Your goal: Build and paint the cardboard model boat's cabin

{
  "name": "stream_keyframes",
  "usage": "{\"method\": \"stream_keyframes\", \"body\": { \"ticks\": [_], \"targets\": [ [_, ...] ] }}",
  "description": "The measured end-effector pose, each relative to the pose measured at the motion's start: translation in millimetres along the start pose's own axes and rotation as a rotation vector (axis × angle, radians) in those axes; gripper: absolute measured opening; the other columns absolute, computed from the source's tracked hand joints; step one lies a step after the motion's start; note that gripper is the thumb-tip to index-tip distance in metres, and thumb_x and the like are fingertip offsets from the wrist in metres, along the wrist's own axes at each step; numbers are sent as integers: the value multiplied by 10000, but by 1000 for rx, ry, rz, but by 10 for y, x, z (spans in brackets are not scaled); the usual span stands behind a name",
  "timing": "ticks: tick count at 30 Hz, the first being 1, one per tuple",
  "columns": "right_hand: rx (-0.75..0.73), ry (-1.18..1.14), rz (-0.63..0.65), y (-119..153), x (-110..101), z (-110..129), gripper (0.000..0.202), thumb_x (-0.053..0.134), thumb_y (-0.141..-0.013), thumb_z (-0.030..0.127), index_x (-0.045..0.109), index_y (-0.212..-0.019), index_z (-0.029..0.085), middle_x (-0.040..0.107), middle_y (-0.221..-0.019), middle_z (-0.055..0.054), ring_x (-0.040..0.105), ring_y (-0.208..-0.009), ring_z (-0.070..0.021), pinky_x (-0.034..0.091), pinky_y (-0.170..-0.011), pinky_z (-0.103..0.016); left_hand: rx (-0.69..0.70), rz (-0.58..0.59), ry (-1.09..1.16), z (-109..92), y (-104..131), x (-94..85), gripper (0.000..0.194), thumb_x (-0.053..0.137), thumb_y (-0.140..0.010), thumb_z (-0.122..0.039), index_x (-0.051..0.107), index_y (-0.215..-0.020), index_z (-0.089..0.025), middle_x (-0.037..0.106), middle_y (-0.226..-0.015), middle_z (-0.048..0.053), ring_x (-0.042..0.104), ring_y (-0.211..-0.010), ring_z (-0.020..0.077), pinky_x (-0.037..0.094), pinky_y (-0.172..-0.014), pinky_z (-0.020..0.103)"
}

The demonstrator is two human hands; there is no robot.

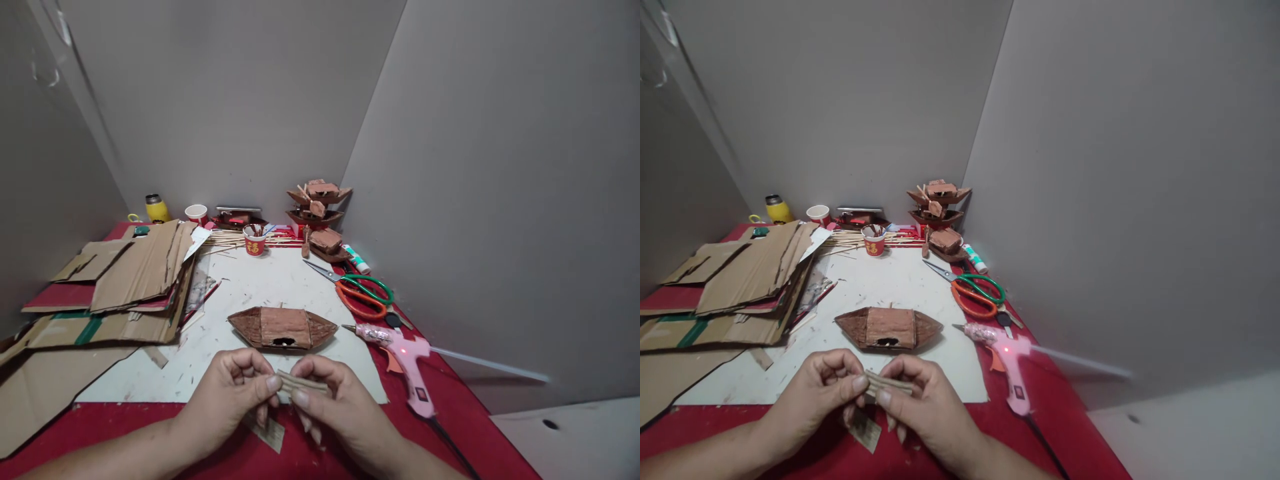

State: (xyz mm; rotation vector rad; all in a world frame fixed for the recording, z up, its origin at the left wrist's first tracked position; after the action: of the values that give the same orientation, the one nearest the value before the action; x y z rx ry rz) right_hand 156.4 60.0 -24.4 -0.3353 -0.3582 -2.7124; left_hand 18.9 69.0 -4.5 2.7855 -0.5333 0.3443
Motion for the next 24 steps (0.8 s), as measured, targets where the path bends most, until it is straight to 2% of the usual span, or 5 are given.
{"method": "stream_keyframes", "body": {
  "ticks": [7, 13, 20, 24],
  "targets": [
    [-14, -10, -12, -3, -15, -5, 384, 774, -711, 468, 567, -787, 154, 578, -492, 55, 439, -354, -30, 356, -357, -127, -7, 70, 47, 37, 21, 72, 321, 760, -715, -409, 601, -723, -131, 635, -569, -7, 529, -417, 67, 443, -457, 194],
    [-33, -89, 76, 19, 46, 35, 347, 784, -718, 423, 578, -738, 145, 567, -482, 56, 453, -374, -26, 360, -383, -121, -83, 175, 163, 88, 33, 136, 294, 746, -739, -385, 597, -711, -133, 645, -559, 9, 549, -418, 76, 422, -443, 179],
    [30, -24, 16, 13, -7, -49, 368, 783, -710, 443, 573, -782, 150, 592, -496, 52, 458, -355, -32, 364, -359, -122, -45, 139, 80, 35, 0, 109, 290, 752, -733, -371, 575, -744, -142, 642, -605, 1, 575, -450, 94, 470, -494, 219],
    [-10, -41, 10, 9, -15, -2, 371, 760, -735, 458, 568, -853, 163, 598, -510, 56, 459, -346, -40, 361, -344, -128, -2, 54, 24, -43, -9, 38, 276, 723, -763, -374, 578, -736, -141, 629, -596, -9, 543, -468, 76, 440, -509, 201]
  ]
}}
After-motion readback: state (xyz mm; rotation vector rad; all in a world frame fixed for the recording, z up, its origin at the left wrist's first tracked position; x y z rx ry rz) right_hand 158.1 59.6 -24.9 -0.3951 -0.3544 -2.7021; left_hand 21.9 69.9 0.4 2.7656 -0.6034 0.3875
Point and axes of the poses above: each hand's wrist, its own y-axis away from the middle knuckle, its own x-axis out of the palm, z = x × y, the point moved 6 cm from there along -y, towards the middle knuckle
